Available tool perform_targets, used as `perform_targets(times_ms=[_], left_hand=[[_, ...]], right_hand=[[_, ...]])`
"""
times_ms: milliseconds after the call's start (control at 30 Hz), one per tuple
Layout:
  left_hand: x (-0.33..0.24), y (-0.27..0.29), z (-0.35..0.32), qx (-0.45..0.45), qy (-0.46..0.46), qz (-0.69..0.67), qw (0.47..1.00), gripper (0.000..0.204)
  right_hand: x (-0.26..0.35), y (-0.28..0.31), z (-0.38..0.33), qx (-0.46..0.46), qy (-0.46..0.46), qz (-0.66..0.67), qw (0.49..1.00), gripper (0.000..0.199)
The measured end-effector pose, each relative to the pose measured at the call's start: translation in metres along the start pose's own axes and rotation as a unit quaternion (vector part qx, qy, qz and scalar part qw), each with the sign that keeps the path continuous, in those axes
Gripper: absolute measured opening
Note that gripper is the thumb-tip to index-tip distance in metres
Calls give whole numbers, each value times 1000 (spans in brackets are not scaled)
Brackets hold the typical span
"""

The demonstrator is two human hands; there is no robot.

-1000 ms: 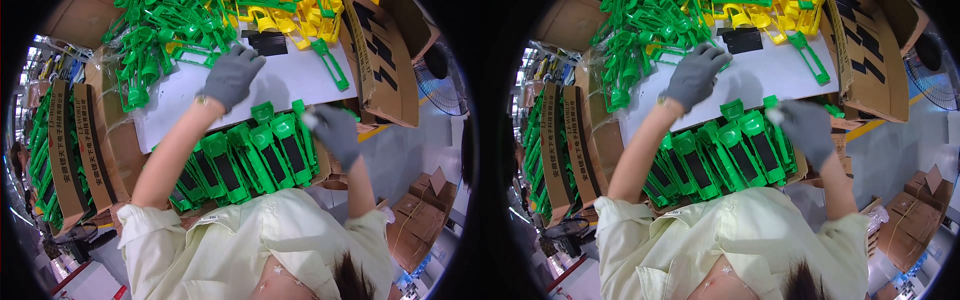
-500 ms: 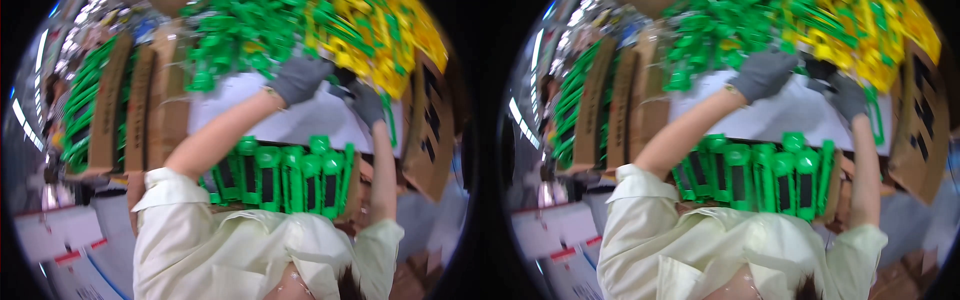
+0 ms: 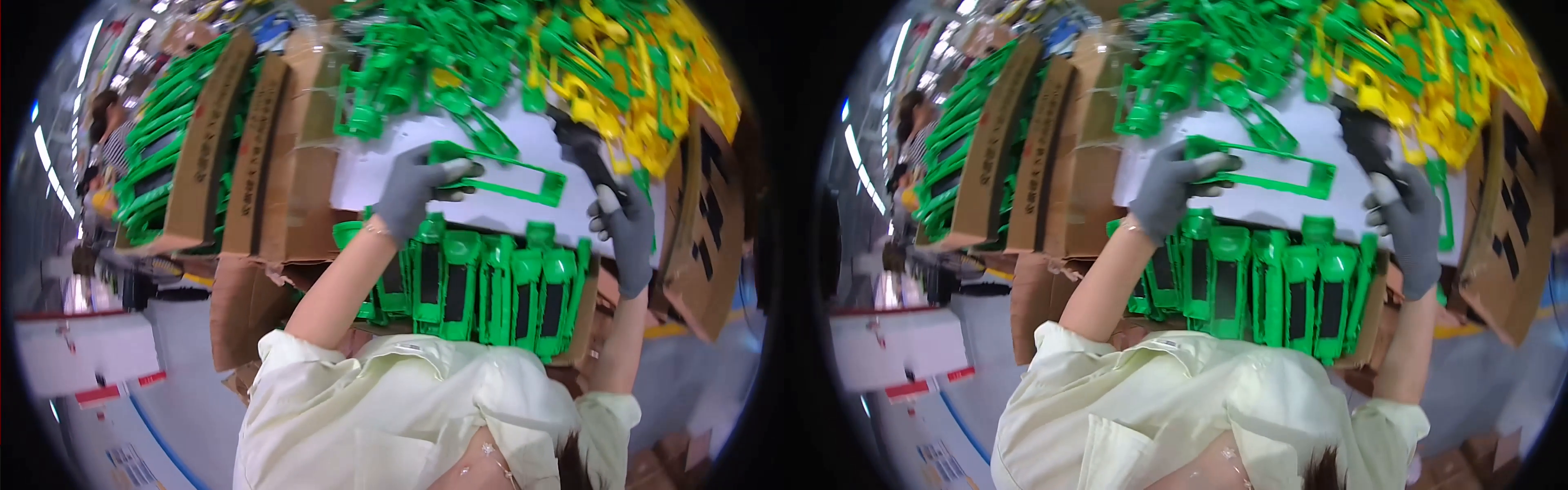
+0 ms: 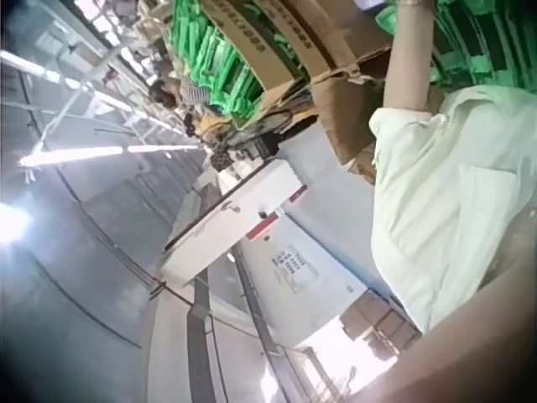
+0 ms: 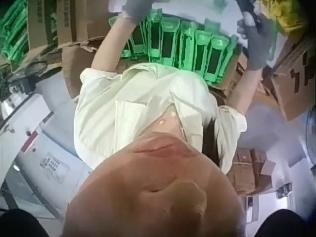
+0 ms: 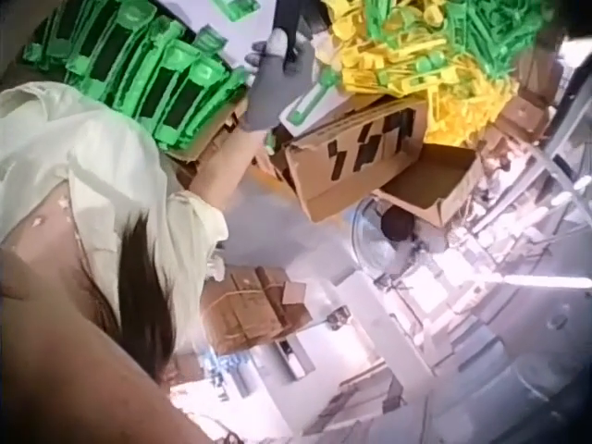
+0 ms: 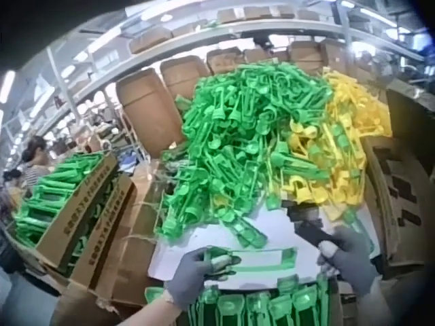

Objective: Fitting small solar panels into green plastic housings on an industrial assembly line.

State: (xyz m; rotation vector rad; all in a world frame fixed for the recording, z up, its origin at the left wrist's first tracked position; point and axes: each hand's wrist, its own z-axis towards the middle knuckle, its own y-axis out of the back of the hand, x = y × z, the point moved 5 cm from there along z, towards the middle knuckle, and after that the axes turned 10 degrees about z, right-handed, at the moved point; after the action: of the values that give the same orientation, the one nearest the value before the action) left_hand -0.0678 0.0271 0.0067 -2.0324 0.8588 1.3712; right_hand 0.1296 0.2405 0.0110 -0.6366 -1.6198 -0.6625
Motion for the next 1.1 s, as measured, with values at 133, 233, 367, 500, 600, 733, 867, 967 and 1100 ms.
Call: perform_targets(times_ms=[133, 233, 367, 500, 600, 733, 867, 967, 1100], left_hand=[[6, -17, -11, 44, -19, -26, 999, 27], [9, -30, -20, 92, -25, -52, 994, 26], [14, -42, -28, 124, 6, -73, 990, 26], [18, -50, -34, 128, 25, -69, 989, 27], [19, -55, -38, 141, 20, -64, 988, 26], [21, -67, -39, 104, 46, -42, 993, 26], [10, -67, -37, 97, 8, 43, 994, 25], [8, -73, -34, 153, 13, 96, 984, 22], [18, -90, -33, 236, 55, 111, 964, 18]], right_hand=[[32, -40, -42, 110, 137, -75, 982, 19], [25, -43, -50, 94, 117, -83, 985, 20], [22, -36, -53, 87, 107, -175, 975, 22], [32, -37, -60, 84, 143, -233, 958, 21], [34, -38, -65, 73, 141, -281, 946, 21], [21, -42, -64, 36, 190, -313, 930, 25], [29, -25, -81, -89, 145, -360, 917, 37], [26, -9, -79, -98, 187, -309, 927, 45], [-19, 7, -99, 28, 68, -195, 978, 36]])
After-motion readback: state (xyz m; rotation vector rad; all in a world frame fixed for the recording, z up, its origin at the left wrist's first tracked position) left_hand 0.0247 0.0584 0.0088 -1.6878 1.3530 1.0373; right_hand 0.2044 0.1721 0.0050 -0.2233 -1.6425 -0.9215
